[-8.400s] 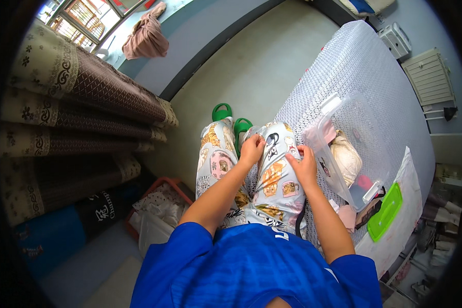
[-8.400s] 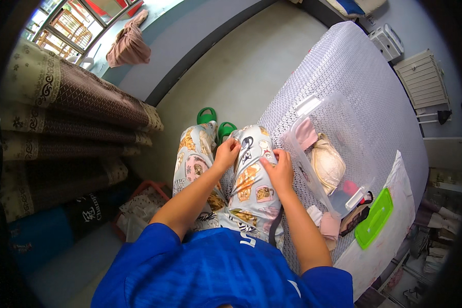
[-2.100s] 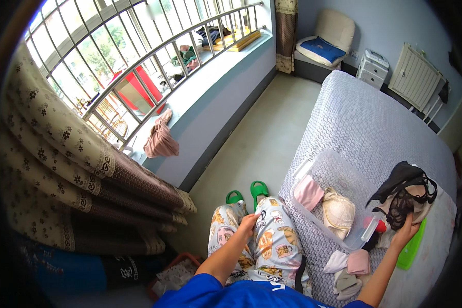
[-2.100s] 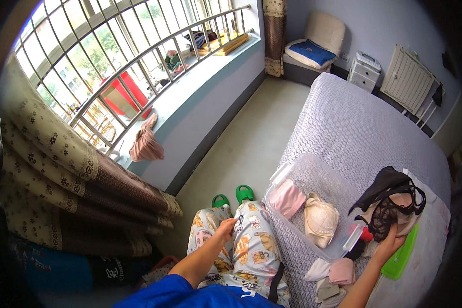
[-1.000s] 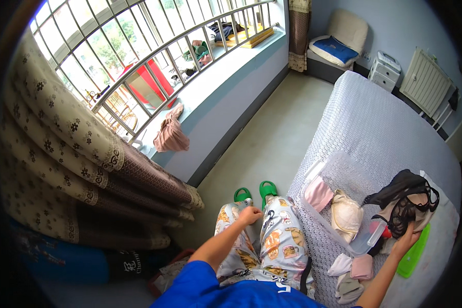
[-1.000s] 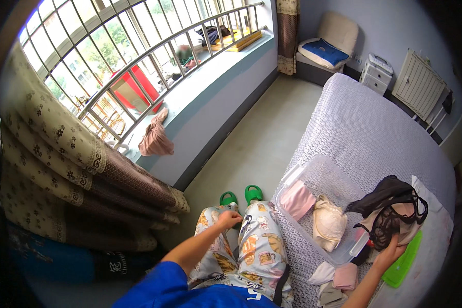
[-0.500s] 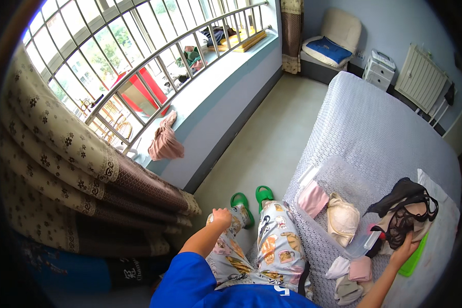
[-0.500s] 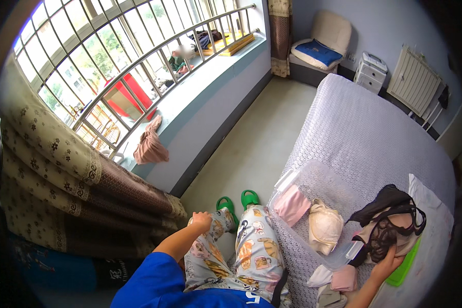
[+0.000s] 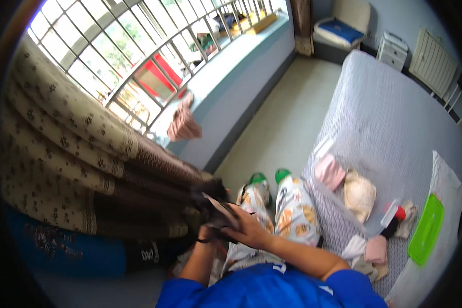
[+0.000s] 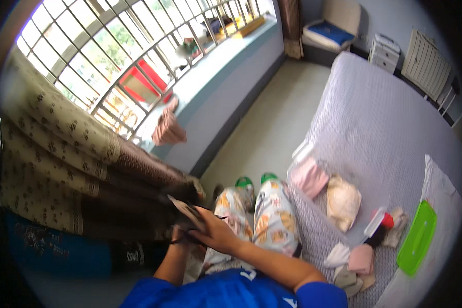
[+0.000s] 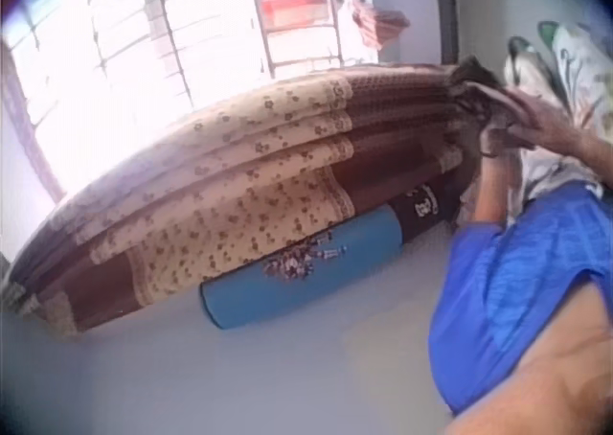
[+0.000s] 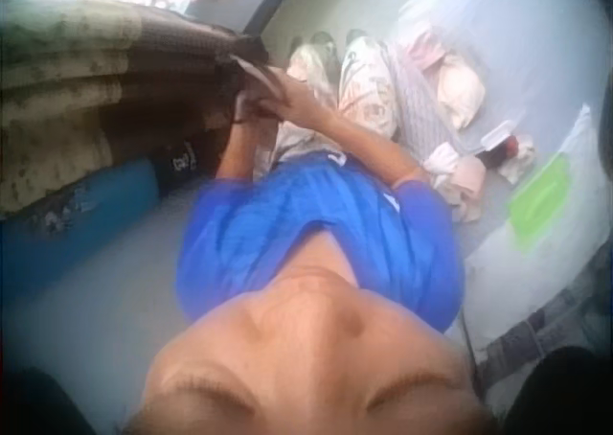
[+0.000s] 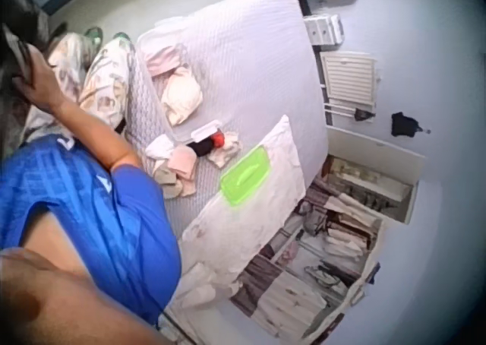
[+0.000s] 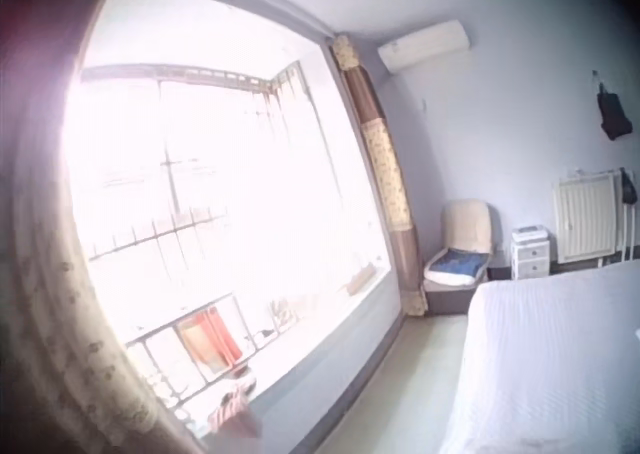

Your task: The person sits on the floor and folds several pieces of clothing, including a white bra, a black bra, and a pink garment. They place the folded items into a clear plastic container on the bed.

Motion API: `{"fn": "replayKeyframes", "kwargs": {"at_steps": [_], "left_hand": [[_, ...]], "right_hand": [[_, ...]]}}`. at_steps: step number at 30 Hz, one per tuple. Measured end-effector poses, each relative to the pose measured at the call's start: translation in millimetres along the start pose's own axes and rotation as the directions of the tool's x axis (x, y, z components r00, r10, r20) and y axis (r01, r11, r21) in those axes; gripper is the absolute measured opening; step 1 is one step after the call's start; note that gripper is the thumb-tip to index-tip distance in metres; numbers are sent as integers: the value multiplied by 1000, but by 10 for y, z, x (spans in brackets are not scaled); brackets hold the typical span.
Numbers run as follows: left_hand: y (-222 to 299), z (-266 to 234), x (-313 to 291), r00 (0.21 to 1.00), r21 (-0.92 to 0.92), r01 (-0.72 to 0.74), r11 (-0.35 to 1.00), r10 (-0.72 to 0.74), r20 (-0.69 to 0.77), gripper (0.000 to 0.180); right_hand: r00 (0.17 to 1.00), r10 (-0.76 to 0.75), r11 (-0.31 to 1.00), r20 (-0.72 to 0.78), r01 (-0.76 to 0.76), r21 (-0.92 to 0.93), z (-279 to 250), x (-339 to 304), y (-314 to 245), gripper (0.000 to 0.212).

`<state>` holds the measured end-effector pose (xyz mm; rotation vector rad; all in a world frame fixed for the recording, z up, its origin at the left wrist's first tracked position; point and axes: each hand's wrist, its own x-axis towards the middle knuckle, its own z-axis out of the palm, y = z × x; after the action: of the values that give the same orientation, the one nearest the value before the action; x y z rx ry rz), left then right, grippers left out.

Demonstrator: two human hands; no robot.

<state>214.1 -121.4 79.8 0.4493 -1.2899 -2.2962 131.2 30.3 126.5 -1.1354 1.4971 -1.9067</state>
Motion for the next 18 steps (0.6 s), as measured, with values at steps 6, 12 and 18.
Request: {"fn": "replayKeyframes", "kwargs": {"at_steps": [6, 12, 18], "left_hand": [[461, -1261, -1017, 985, -300, 88, 950, -37, 171, 49], [398, -1783, -1173, 999, -370, 0, 929, -16, -41, 53], [169, -1419, -913, 957, -411, 141, 901, -18, 289, 62]], "right_hand": [[879, 360, 919, -311, -393, -45, -289, -215, 1632, 54], [576, 690, 651, -439, -759, 28, -135, 71, 2414, 48], [656, 639, 694, -402, -717, -68, -172, 69, 2473, 57]]}}
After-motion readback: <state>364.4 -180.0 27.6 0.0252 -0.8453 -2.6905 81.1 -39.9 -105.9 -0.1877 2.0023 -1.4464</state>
